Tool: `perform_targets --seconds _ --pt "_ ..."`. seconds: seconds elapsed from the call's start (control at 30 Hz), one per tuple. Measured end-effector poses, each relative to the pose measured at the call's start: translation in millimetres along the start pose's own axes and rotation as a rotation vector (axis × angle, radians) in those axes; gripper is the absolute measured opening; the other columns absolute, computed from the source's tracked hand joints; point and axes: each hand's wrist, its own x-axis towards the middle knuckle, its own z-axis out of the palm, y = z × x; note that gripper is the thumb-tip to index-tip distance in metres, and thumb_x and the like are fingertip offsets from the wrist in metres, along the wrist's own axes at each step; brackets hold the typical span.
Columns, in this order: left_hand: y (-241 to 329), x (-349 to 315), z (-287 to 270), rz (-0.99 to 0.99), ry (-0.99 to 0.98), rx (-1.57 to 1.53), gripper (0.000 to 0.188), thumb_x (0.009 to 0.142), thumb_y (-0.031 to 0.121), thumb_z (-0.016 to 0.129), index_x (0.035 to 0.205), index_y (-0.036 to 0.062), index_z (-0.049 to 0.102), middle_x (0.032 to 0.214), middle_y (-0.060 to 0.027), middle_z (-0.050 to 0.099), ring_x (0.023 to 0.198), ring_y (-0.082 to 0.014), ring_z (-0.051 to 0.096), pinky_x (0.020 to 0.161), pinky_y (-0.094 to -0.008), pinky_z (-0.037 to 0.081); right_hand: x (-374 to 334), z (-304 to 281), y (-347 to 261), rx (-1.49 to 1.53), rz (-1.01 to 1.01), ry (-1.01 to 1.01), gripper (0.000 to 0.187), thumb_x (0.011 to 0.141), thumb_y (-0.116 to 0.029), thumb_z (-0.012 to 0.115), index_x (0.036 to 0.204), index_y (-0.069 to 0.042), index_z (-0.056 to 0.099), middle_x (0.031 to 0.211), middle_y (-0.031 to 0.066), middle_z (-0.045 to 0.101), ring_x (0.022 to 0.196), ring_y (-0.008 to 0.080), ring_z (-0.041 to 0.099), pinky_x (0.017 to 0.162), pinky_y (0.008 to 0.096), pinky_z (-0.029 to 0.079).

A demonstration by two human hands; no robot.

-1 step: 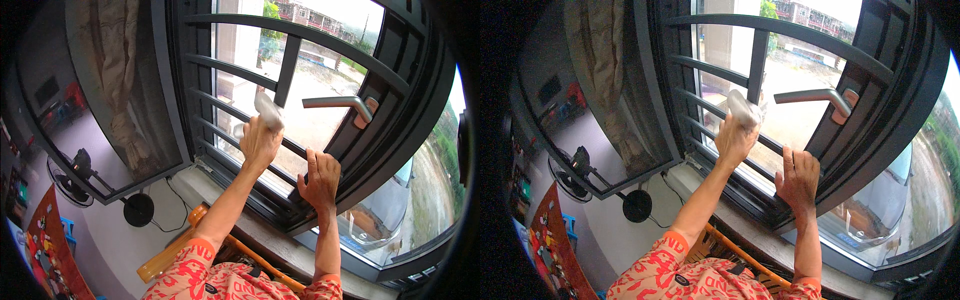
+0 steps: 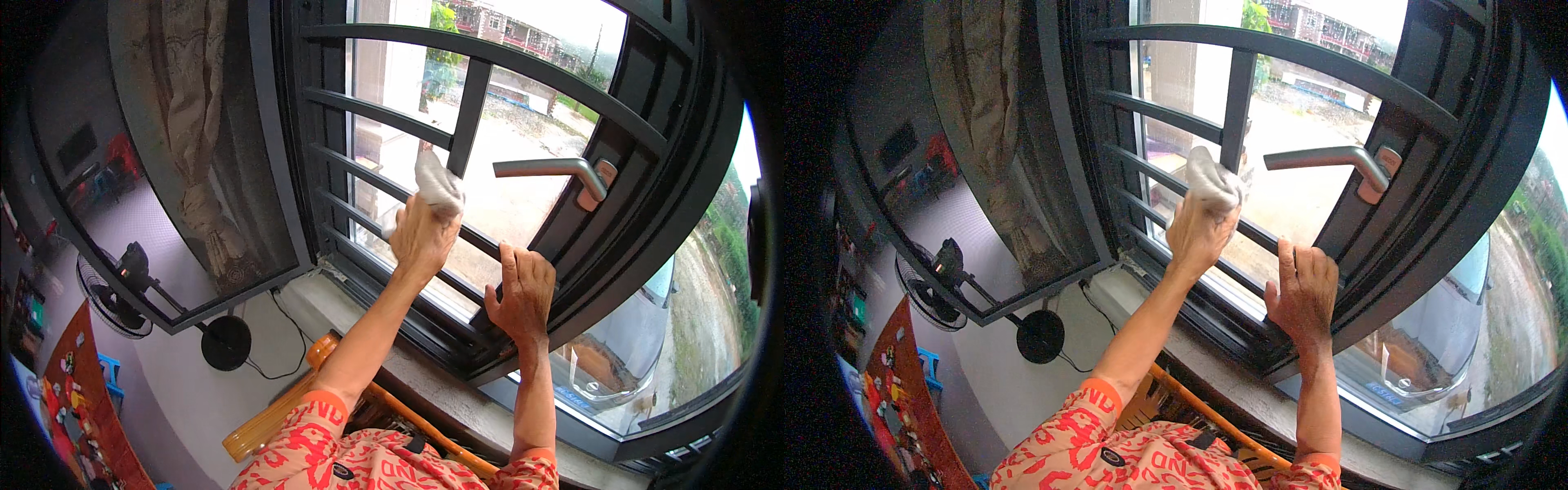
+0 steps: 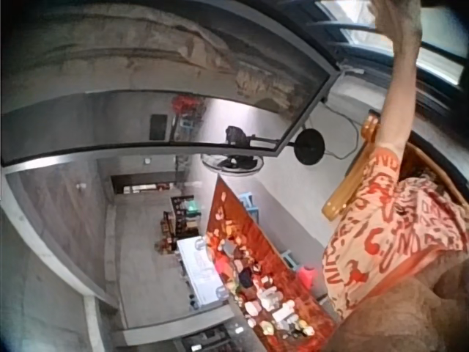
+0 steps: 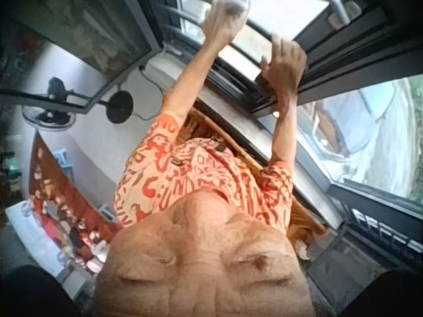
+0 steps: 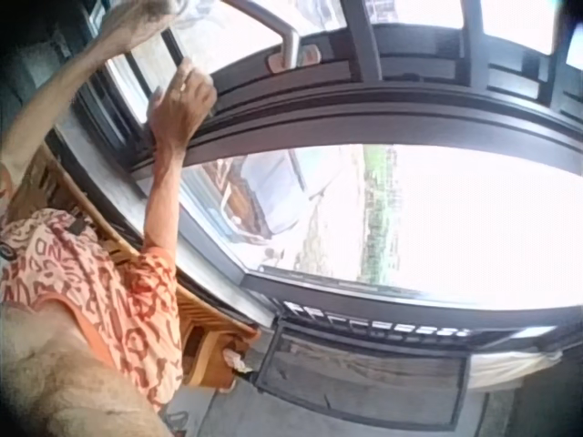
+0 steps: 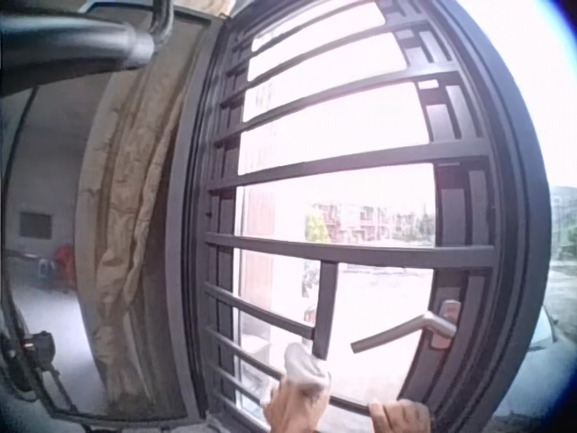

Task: The person wipes the metal frame and handle of a window using a white cloth. They systematically clean the vertical and horizontal bars of the frame, as well as the handle, while standing in front of the window.

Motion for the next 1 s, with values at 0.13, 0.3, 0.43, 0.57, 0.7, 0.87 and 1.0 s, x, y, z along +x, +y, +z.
perform_targets --seconds 0.13,0.3,0.43,0.57,0.7,0.87,1.0 --pt "-0.9 -9.3 -40.2 -0.110 -0.307 0.049 0.088 0.079 0.066 0.061 0.133 -0.0014 0.038 0.098 -0.0215 0.066 0.095 -0.0352 0.066 0.080 -0.0459 0.052 -1.3 -0.8 2.8 -0.002 -0.017 0.019 0.069 0.063 -0.018 0.072 0.127 -0.005 0.051 0.104 0.0114 0.050 0.100 0.0291 0.049 0.086 0.0438 0.038" --pt "-24.4 -6.3 -66.4 -0.044 -0.108 -0.269 0.083 0.079 0.068 0.058 0.117 -0.0055 0.049 0.080 -0.0212 0.067 0.077 -0.0352 0.069 0.067 -0.0451 0.053 -2.1 0.7 0.8 -0.017 -0.003 0.010 0.072 0.061 -0.017 0.075 0.127 -0.004 0.051 0.109 0.0121 0.052 0.102 0.0295 0.050 0.090 0.0435 0.037" --pt "-20.4 14.8 -60.6 0.142 -0.008 -0.247 0.061 0.090 0.058 0.050 0.108 -0.0001 0.053 0.070 -0.0196 0.065 0.065 -0.0349 0.067 0.060 -0.0440 0.051 -2.4 2.5 0.9 -0.019 0.004 -0.005 0.073 0.061 -0.017 0.075 0.128 -0.005 0.050 0.110 0.0120 0.052 0.102 0.0294 0.050 0.090 0.0436 0.037" --pt "4.4 29.2 -38.4 0.202 0.238 -0.282 0.039 0.089 0.037 0.063 0.107 0.0049 0.051 0.094 -0.0150 0.060 0.084 -0.0297 0.063 0.067 -0.0438 0.050 -1.0 3.7 0.3 -0.023 0.015 -0.009 0.074 0.061 -0.017 0.075 0.129 -0.005 0.049 0.110 0.0119 0.052 0.103 0.0294 0.049 0.090 0.0440 0.036" --pt "23.3 30.9 -22.9 0.312 0.261 -0.219 0.045 0.080 0.029 0.073 0.109 0.0057 0.048 0.103 -0.0137 0.058 0.088 -0.0291 0.063 0.077 -0.0418 0.050 -1.0 4.6 -0.7 -0.028 0.020 -0.008 0.074 0.060 -0.017 0.076 0.129 -0.006 0.049 0.110 0.0119 0.052 0.103 0.0293 0.049 0.091 0.0443 0.036" --pt "12.8 27.9 -22.8 0.343 0.174 -0.231 0.042 0.078 0.024 0.074 0.108 0.0112 0.048 0.092 -0.0122 0.062 0.086 -0.0345 0.063 0.073 -0.0449 0.050 0.4 4.0 -2.6 -0.060 0.013 0.025 0.070 0.061 -0.019 0.073 0.127 -0.007 0.050 0.106 0.0112 0.051 0.101 0.0289 0.049 0.088 0.0443 0.036" --pt "6.1 25.8 -28.0 0.336 0.061 -0.170 0.040 0.077 0.018 0.072 0.104 0.0122 0.044 0.089 -0.0119 0.062 0.083 -0.0362 0.062 0.066 -0.0478 0.050 2.8 2.0 -5.5 -0.078 0.005 0.037 0.067 0.062 -0.020 0.073 0.124 -0.007 0.052 0.104 0.0106 0.051 0.100 0.0287 0.049 0.087 0.0442 0.035"
